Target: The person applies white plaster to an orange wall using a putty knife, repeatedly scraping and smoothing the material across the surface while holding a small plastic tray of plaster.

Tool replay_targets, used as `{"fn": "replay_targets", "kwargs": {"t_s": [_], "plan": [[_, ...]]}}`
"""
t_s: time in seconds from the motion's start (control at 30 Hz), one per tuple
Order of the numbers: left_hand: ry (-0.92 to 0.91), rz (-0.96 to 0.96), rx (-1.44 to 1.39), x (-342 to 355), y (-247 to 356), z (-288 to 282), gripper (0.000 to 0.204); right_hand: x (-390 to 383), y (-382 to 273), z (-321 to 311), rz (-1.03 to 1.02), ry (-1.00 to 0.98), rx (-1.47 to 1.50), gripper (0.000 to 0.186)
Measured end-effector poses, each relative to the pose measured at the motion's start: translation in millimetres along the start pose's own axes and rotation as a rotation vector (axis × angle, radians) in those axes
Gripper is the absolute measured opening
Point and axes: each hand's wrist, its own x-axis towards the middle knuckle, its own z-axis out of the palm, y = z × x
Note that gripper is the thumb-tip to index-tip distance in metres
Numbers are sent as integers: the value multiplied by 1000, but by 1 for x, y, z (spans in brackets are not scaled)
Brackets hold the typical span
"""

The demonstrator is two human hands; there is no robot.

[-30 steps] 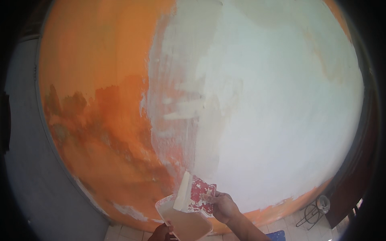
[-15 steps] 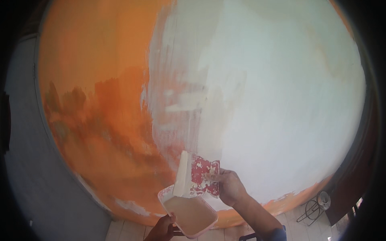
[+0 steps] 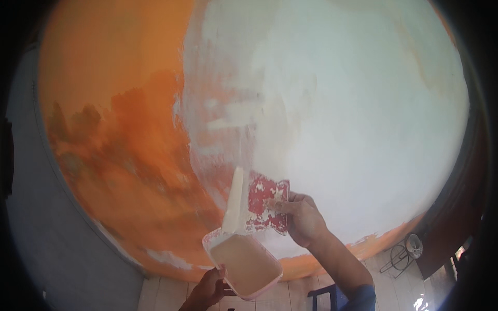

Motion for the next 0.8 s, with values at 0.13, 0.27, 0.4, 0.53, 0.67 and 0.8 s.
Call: {"fn": "replay_targets", "kwargs": {"t_s": [0.13,0.27,0.4,0.53,0.67,0.8], "plan": [[38,6,47,-7,10,5,54,5,2,0,-37,44,-145,10],[34,-25,63,-11,32,17,59,14,13,-21,41,54,-267,12],[35,-20,-6,-17,44,14,54,24,19,-21,112,33,-250,13],[134,-84,5,-23,45,21,50,19,18,-19,197,79,-162,14],[137,-148,115,-27,59,34,58,22,21,-20,266,90,86,21],[64,-98,53,-23,55,20,61,12,11,-8,250,98,199,25]]}}
